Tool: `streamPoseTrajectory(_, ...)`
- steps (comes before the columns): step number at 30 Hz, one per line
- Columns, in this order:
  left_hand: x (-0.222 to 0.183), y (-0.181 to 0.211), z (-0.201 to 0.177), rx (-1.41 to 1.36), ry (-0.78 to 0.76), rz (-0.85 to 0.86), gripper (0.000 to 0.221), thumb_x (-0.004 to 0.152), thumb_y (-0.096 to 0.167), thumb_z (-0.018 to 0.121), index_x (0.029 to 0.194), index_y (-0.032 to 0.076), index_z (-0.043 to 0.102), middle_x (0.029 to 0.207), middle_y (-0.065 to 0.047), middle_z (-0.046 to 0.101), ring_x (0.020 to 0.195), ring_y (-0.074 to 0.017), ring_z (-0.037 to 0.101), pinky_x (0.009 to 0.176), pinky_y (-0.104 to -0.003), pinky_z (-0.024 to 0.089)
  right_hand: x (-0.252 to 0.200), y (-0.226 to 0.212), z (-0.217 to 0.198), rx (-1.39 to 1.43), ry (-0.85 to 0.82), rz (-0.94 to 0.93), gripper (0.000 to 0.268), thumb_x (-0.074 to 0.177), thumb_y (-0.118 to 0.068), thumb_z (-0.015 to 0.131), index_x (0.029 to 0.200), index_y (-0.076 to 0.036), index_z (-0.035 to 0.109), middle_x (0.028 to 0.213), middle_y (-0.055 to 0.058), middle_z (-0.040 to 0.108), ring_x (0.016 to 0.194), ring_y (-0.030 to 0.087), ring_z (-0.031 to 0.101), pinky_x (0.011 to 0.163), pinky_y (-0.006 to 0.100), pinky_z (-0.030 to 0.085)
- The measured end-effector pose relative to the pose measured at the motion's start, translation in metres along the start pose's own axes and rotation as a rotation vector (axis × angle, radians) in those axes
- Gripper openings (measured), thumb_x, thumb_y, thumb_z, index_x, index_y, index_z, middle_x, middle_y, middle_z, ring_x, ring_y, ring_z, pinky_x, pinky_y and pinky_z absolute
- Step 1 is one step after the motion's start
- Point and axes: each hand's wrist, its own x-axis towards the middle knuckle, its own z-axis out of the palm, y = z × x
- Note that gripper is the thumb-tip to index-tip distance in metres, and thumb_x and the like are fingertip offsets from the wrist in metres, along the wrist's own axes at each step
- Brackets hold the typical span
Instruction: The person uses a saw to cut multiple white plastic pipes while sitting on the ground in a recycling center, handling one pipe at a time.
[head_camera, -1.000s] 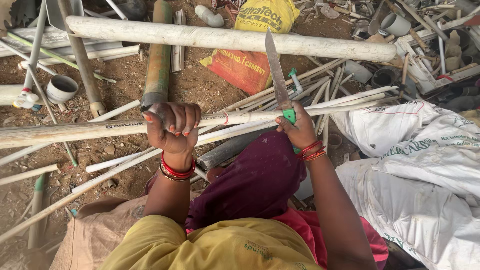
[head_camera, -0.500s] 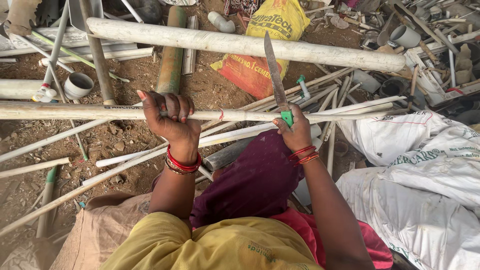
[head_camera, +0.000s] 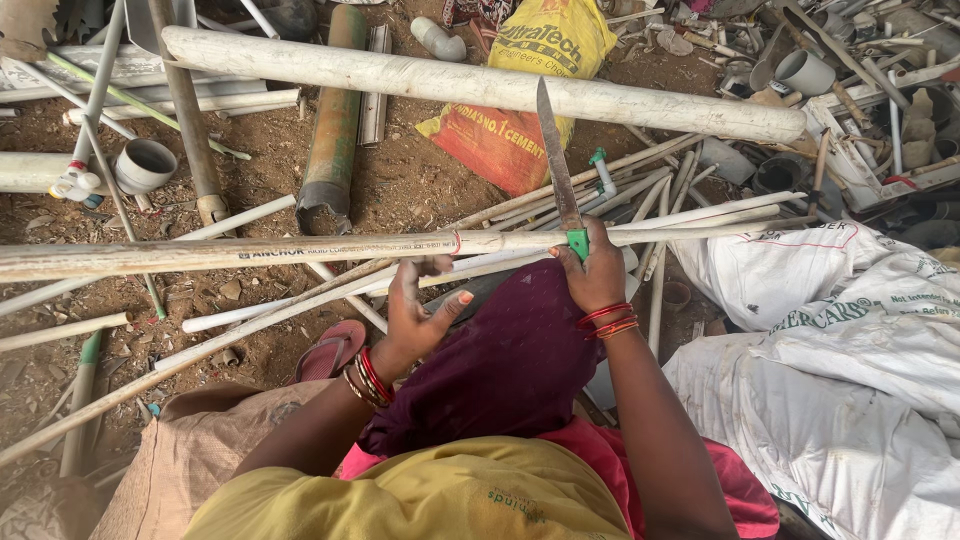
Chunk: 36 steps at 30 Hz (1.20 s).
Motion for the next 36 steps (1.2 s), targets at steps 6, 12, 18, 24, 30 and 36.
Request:
streamPoseTrajectory(6, -0.019, -0.007, 0.029, -0.600, 0.307, -0.406, 0.015, 0.100, 0.016, 0.072, 0.103, 0.002, 0.067, 0.091, -0.004, 0.071, 0.081, -0.0102, 0.066, 0.080, -0.024, 0.056, -0.009, -0.004, 0.003, -0.220, -0.039, 0.077, 0.056, 0.093, -0.041, 0.074, 0.133, -0.007, 0.054, 0.098, 0.017, 0.075, 0.089, 0.040, 0.073, 0.077, 0.049, 0.056)
streamPoseTrajectory(12, -0.014, -0.010, 0.036, -0.723, 0.387, -0.501, 0.014, 0.096, 0.012, 0.076, 0.101, 0.003, 0.066, 0.089, -0.007, 0.072, 0.076, -0.0127, 0.069, 0.074, -0.026, 0.057, -0.011, -0.013, 0.001, -0.358, -0.079, 0.111, 0.060, 0.090, -0.041, 0.076, 0.135, -0.007, 0.055, 0.095, 0.021, 0.073, 0.090, 0.043, 0.072, 0.077, 0.051, 0.056)
streamPoseTrajectory(18, -0.015, -0.008, 0.031, -0.689, 0.364, -0.534, 0.013, 0.094, 0.010, 0.079, 0.099, -0.001, 0.073, 0.092, -0.008, 0.077, 0.080, -0.0138, 0.073, 0.077, -0.028, 0.062, -0.008, -0.018, -0.001, -0.381, -0.105, 0.123, 0.061, 0.089, -0.038, 0.078, 0.135, -0.006, 0.055, 0.094, 0.023, 0.073, 0.089, 0.043, 0.072, 0.077, 0.051, 0.056)
streamPoseTrajectory(24, -0.016, -0.004, 0.024, -0.744, 0.335, -0.661, 0.014, 0.092, 0.012, 0.078, 0.101, 0.002, 0.075, 0.091, -0.009, 0.078, 0.079, -0.0155, 0.076, 0.074, -0.028, 0.063, -0.010, -0.026, -0.001, -0.440, -0.105, 0.058, 0.054, 0.088, -0.033, 0.079, 0.131, -0.007, 0.058, 0.098, 0.021, 0.073, 0.087, 0.042, 0.072, 0.074, 0.051, 0.056)
streamPoseTrajectory(30, -0.020, -0.014, 0.024, -0.726, 0.320, -0.651, 0.015, 0.094, 0.009, 0.074, 0.105, -0.001, 0.073, 0.095, -0.011, 0.078, 0.081, -0.0175, 0.077, 0.074, -0.030, 0.064, -0.007, -0.035, -0.003, -0.505, -0.156, 0.022, 0.052, 0.087, -0.032, 0.079, 0.128, -0.008, 0.059, 0.099, 0.019, 0.073, 0.087, 0.038, 0.071, 0.075, 0.050, 0.056)
streamPoseTrajectory(36, -0.019, -0.022, 0.019, -0.710, 0.249, -0.652, 0.018, 0.096, 0.008, 0.071, 0.107, -0.006, 0.073, 0.095, -0.015, 0.078, 0.080, -0.0207, 0.077, 0.073, -0.033, 0.065, -0.007, -0.032, -0.002, -0.572, -0.152, -0.056, 0.050, 0.086, -0.028, 0.079, 0.127, -0.006, 0.059, 0.104, 0.015, 0.074, 0.092, 0.035, 0.071, 0.080, 0.048, 0.055)
